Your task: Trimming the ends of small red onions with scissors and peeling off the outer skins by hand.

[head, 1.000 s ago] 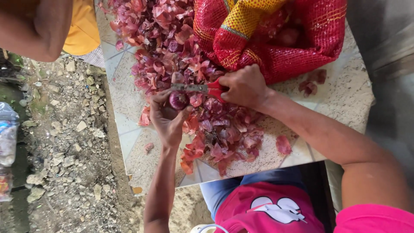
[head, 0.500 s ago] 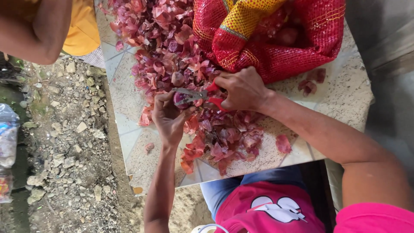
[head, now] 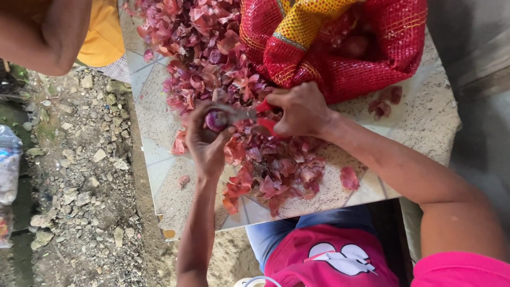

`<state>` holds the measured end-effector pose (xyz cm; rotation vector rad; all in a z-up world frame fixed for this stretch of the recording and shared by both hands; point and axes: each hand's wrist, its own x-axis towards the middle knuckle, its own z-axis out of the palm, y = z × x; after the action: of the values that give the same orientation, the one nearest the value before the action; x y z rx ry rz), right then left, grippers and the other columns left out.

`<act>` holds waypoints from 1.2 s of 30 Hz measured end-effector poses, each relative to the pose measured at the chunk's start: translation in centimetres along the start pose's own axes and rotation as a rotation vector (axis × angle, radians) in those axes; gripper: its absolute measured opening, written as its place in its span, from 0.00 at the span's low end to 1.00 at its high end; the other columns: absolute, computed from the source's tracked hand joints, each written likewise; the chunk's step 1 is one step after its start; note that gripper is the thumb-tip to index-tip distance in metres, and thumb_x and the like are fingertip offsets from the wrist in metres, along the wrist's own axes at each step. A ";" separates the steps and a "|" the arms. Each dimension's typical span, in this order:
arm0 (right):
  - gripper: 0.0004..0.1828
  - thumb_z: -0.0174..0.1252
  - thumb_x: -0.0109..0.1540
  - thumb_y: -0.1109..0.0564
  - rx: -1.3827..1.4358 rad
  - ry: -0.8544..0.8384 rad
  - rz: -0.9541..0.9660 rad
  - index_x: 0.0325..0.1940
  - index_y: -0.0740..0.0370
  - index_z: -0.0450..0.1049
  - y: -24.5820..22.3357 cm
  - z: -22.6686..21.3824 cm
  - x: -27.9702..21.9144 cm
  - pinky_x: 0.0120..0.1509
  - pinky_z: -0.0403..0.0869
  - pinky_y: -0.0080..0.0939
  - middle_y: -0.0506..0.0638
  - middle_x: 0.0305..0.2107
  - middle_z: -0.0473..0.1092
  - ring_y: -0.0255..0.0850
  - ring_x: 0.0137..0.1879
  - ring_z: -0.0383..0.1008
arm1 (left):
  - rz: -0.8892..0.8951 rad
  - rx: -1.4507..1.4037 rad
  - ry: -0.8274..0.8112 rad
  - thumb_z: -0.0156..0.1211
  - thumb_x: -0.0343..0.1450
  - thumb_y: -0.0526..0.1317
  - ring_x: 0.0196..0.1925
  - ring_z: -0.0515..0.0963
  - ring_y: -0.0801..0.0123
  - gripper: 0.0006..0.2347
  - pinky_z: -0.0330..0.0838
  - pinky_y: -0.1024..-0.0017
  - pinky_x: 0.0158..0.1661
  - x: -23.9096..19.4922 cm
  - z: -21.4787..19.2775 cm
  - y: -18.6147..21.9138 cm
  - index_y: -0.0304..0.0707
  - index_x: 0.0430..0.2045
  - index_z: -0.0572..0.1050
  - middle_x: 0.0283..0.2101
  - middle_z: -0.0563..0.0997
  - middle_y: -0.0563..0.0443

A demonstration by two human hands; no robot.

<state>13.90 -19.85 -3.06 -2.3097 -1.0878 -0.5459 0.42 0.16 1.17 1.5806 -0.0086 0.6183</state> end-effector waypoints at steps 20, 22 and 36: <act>0.12 0.61 0.45 0.36 -0.173 -0.135 -0.044 0.27 0.38 0.79 2.9 3.9 -2.3 0.28 0.74 0.53 0.36 0.20 0.74 0.52 0.23 0.78 | 0.045 0.051 0.032 0.76 0.65 0.31 0.58 0.77 0.43 0.26 0.75 0.41 0.59 -0.9 -1.1 -3.6 0.30 0.54 0.67 0.56 0.71 0.33; 0.12 0.61 0.45 0.35 -0.144 -0.135 -0.009 0.27 0.36 0.79 2.6 3.1 -1.5 0.29 0.74 0.51 0.35 0.20 0.74 0.51 0.23 0.78 | 0.046 0.042 0.030 0.76 0.66 0.30 0.59 0.76 0.44 0.25 0.74 0.42 0.61 -0.8 -0.3 -1.9 0.32 0.54 0.66 0.57 0.70 0.35; 0.21 0.59 0.42 0.40 -0.140 -0.054 -0.101 0.38 0.43 0.76 1.1 2.1 -0.9 0.25 0.71 0.51 0.38 0.29 0.72 0.54 0.19 0.74 | 0.037 0.063 -0.082 0.69 0.70 0.31 0.57 0.79 0.51 0.22 0.79 0.53 0.57 -0.7 0.5 -0.9 0.31 0.56 0.65 0.54 0.74 0.37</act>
<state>14.50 -19.67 -5.55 -2.4118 -1.2329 -0.6192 0.36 -0.46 0.12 1.6691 -0.0806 0.5863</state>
